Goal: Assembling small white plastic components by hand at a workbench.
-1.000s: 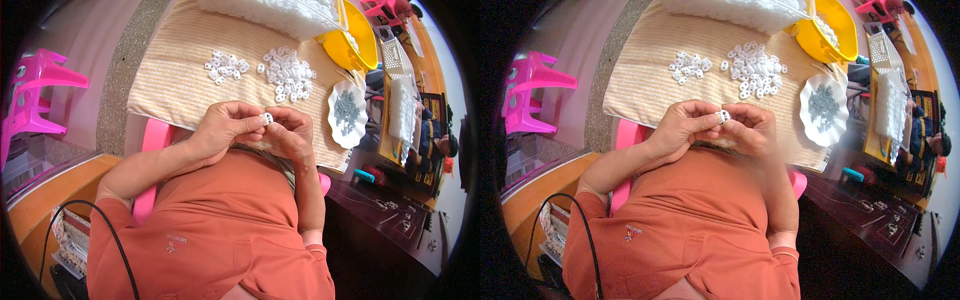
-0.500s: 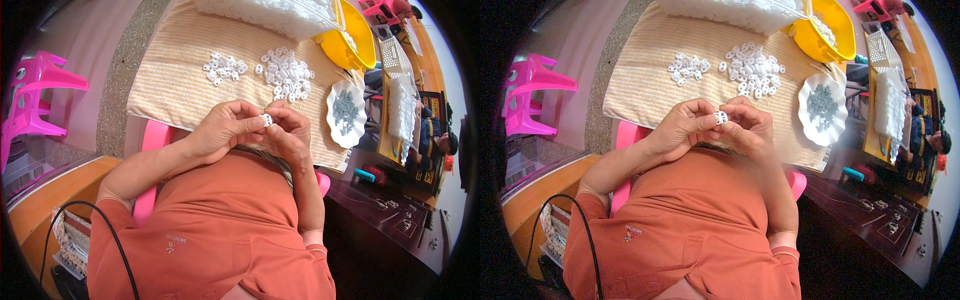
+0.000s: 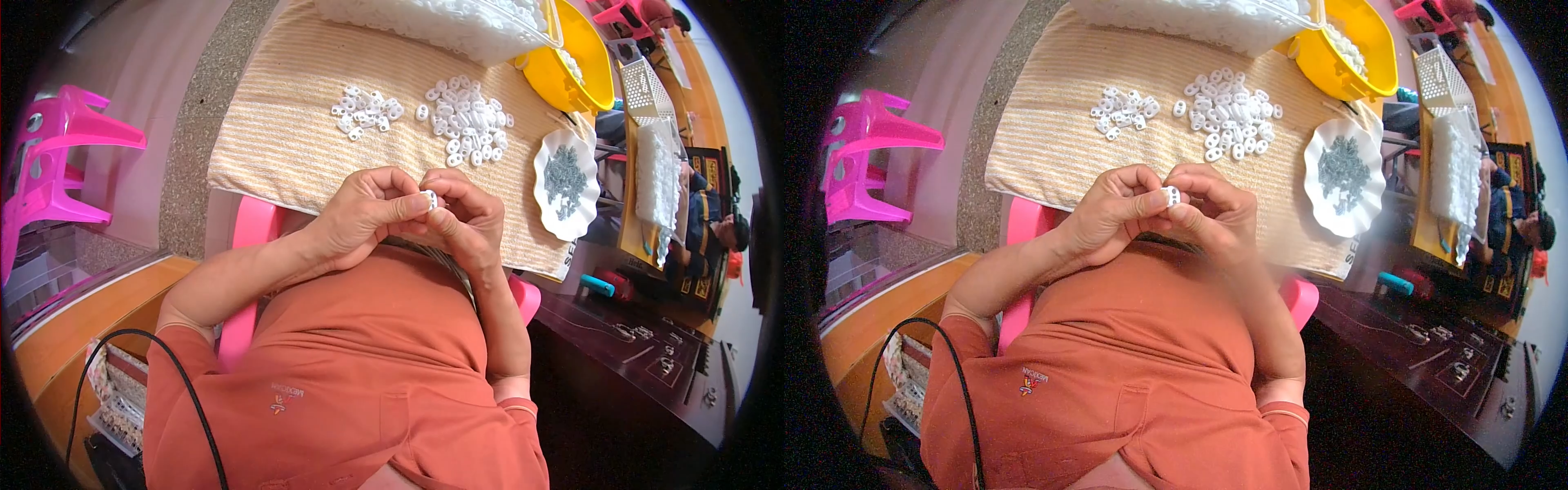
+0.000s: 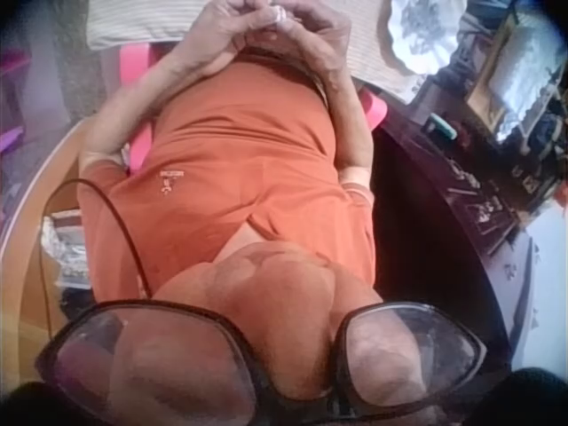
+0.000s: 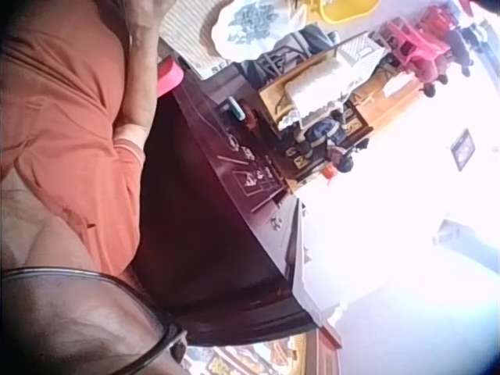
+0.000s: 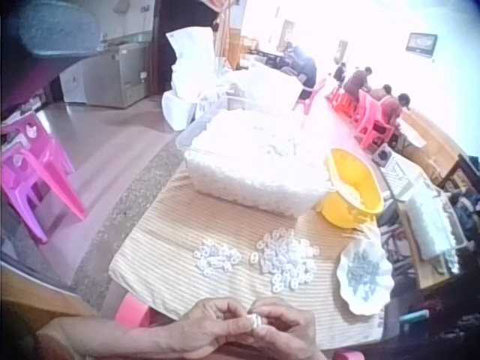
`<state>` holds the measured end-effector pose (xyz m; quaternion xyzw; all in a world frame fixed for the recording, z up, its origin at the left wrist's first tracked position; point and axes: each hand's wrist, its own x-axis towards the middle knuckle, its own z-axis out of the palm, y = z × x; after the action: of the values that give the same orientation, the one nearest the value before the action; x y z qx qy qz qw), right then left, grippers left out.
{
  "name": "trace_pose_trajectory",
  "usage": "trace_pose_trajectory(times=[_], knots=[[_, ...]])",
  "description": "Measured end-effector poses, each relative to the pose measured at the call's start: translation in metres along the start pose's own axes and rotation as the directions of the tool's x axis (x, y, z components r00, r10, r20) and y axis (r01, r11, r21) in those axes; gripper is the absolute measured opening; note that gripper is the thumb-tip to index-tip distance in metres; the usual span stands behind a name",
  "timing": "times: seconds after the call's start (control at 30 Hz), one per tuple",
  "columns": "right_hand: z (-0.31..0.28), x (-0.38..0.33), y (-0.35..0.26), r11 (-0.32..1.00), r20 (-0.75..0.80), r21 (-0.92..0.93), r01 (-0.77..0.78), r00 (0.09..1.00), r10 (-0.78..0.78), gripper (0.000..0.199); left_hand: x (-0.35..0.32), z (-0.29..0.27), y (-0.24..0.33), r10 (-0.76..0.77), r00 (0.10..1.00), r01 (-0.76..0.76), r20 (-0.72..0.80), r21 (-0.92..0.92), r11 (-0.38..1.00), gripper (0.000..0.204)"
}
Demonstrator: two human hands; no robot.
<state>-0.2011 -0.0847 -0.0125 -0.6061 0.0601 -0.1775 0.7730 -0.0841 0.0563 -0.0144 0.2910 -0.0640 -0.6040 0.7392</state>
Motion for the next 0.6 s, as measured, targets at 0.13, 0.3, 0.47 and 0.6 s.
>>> trace_pose_trajectory(times=[0.13,0.3,0.47,0.6], knots=[[-0.001,0.001,-0.001,0.998,-0.003,-0.055,0.035,0.999,-0.035,0.031,0.001,0.002,0.002,0.013,1.0,-0.013,0.016,0.001,1.0,0.006],[0.0,-0.001,-0.003,0.993,0.009,-0.103,0.059,0.998,-0.058,0.031,0.001,0.0,-0.001,0.023,0.999,-0.023,0.026,0.011,1.0,0.007],[0.001,-0.001,-0.008,0.999,-0.003,-0.046,0.027,1.0,-0.027,0.03,0.004,0.001,0.001,-0.003,1.0,0.003,0.031,0.02,1.0,0.007],[0.0,-0.003,-0.013,0.999,-0.019,-0.017,-0.045,0.999,0.044,0.028,0.002,0.002,0.005,-0.015,0.999,0.014,0.043,0.021,1.0,0.007]])
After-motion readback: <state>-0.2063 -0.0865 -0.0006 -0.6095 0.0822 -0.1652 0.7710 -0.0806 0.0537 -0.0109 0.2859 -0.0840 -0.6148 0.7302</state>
